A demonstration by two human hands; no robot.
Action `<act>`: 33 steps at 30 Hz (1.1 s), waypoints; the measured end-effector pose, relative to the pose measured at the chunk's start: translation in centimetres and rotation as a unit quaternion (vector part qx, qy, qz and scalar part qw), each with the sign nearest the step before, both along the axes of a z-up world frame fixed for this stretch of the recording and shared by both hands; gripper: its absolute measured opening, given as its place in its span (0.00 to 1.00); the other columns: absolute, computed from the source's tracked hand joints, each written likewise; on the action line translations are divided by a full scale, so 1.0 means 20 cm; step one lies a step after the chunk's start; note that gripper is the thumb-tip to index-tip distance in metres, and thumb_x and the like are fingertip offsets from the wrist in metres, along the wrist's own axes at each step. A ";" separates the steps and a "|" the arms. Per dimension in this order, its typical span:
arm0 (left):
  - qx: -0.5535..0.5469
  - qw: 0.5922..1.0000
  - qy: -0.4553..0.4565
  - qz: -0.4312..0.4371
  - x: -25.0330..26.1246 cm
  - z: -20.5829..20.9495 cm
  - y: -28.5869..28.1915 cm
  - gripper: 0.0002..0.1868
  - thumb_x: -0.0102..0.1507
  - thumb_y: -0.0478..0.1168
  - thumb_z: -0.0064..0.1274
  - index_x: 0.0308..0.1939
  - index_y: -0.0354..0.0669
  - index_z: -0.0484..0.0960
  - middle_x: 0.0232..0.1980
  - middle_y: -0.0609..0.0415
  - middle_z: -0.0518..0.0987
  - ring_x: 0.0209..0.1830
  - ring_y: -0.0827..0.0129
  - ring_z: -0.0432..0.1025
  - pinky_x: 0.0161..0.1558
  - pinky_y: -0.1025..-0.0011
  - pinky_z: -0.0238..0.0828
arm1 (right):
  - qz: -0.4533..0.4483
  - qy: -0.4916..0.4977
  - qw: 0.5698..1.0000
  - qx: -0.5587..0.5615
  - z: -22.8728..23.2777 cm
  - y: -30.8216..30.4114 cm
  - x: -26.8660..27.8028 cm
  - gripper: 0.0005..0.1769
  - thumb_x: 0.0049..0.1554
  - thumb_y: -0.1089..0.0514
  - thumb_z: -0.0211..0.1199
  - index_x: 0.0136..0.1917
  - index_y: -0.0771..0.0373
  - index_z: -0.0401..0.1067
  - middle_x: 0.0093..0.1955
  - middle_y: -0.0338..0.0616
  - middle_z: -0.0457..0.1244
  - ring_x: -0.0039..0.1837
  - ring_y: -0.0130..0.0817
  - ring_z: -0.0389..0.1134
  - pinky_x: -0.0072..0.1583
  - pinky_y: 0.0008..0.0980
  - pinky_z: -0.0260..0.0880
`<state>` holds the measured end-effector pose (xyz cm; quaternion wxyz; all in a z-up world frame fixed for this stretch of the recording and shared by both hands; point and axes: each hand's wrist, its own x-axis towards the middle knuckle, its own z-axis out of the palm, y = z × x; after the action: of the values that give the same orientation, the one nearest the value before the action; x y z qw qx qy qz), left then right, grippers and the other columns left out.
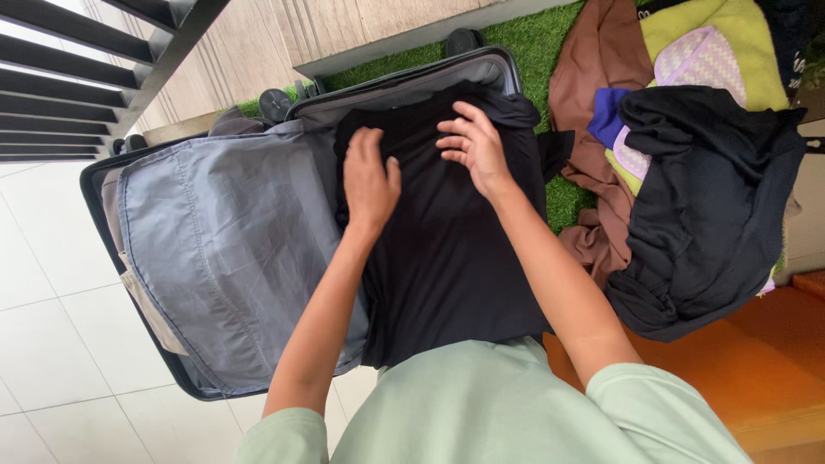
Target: The person places folded black t-shirts into an open suitcase, smoothing the fabric by hand to fit them into the compartment.
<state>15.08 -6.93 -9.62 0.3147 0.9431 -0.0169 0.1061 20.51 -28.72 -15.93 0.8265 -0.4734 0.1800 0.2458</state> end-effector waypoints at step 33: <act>-0.168 0.931 0.316 -0.068 -0.18 0.15 -0.49 0.24 0.65 0.41 0.52 0.65 0.43 0.73 0.70 0.45 0.71 0.65 0.52 0.71 0.63 0.61 0.69 | -0.077 0.069 0.799 -0.593 -0.43 -0.72 -0.37 0.21 0.51 0.47 0.78 0.39 0.63 0.71 0.36 0.43 0.65 0.40 0.32 0.67 0.46 0.32 0.66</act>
<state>11.39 -16.74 -6.55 0.4636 0.8580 0.0378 -0.2179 13.06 -43.03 -24.46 0.3860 -0.8371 0.3832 0.0587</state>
